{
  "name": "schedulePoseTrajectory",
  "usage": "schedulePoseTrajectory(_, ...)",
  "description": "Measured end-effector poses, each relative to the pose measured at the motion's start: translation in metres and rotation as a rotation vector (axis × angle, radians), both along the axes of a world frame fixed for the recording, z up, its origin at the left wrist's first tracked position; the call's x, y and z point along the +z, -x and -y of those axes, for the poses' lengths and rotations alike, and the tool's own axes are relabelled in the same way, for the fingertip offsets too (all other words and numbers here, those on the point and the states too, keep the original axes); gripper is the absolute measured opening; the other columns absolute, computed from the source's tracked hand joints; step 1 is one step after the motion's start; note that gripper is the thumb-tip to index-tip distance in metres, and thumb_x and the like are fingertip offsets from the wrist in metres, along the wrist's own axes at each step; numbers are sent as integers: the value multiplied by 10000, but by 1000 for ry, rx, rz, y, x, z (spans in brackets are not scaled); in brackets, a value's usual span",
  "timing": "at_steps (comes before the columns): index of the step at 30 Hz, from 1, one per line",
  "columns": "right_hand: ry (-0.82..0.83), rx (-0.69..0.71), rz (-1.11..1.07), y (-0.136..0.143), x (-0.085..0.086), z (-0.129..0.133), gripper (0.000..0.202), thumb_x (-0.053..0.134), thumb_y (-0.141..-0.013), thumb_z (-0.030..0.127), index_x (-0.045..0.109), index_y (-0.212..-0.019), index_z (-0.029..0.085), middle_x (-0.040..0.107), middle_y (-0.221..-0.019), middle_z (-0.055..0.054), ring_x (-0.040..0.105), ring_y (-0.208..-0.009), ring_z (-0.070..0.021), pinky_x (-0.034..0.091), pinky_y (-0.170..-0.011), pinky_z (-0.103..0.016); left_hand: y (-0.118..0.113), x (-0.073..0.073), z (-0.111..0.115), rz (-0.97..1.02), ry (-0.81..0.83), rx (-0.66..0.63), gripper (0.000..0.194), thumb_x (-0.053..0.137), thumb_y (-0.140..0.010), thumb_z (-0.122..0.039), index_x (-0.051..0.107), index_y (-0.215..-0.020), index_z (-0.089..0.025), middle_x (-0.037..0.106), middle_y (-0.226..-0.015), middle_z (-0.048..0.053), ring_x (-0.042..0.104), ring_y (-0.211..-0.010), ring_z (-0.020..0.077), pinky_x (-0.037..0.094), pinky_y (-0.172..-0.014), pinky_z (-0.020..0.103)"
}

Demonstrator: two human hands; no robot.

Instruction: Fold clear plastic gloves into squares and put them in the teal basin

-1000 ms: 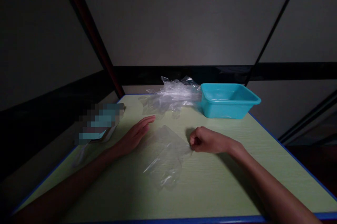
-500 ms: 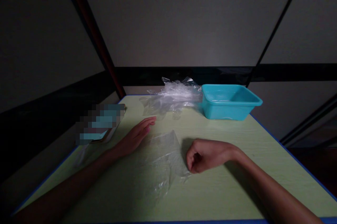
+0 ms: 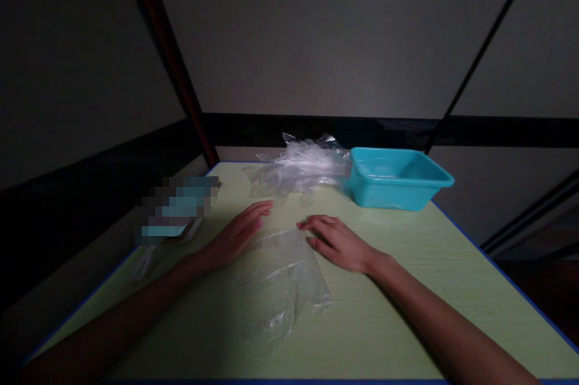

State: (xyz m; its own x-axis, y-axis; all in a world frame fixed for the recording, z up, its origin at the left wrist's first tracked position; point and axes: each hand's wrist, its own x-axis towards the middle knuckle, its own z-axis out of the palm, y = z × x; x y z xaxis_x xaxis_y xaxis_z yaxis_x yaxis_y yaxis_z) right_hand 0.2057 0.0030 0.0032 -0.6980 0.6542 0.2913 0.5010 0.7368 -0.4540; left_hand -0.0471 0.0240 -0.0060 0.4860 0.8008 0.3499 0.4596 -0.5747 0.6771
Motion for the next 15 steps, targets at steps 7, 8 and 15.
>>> schedulePoseTrajectory(7, -35, -87, 72, 0, -2, -1, 299, 381, -884, 266, 429, -1174, 210, 507, -1197, -71, 429, -1122, -207, 347, -934, -413, -1, 2, 1, -10, 4, 13, 371, 293, -888, -349, 423, -1170, -145, 419, -1265, 100, 425, -1139, 184, 308, -990, 318)
schedulePoseTrajectory(8, -38, -106, 77, -1, -3, -1, 303, 386, -880, 262, 429, -1176, 210, 507, -1199, -71, 428, -1124, -211, 348, -932, -417, -1, 3, 1, -10, 5, 18, 376, 296, -887, -349, 417, -1178, -142, 420, -1264, 101, 423, -1142, 184, 307, -991, 316)
schedulePoseTrajectory(15, -58, -243, 94, -4, -3, -4, 329, 360, -875, 245, 432, -1187, 168, 533, -1174, -94, 476, -1069, -223, 374, -904, -414, 0, 1, -3, -19, -33, 87, 353, 291, -883, -346, 445, -1142, -162, 460, -1224, 89, 421, -1139, 190, 289, -1001, 343)
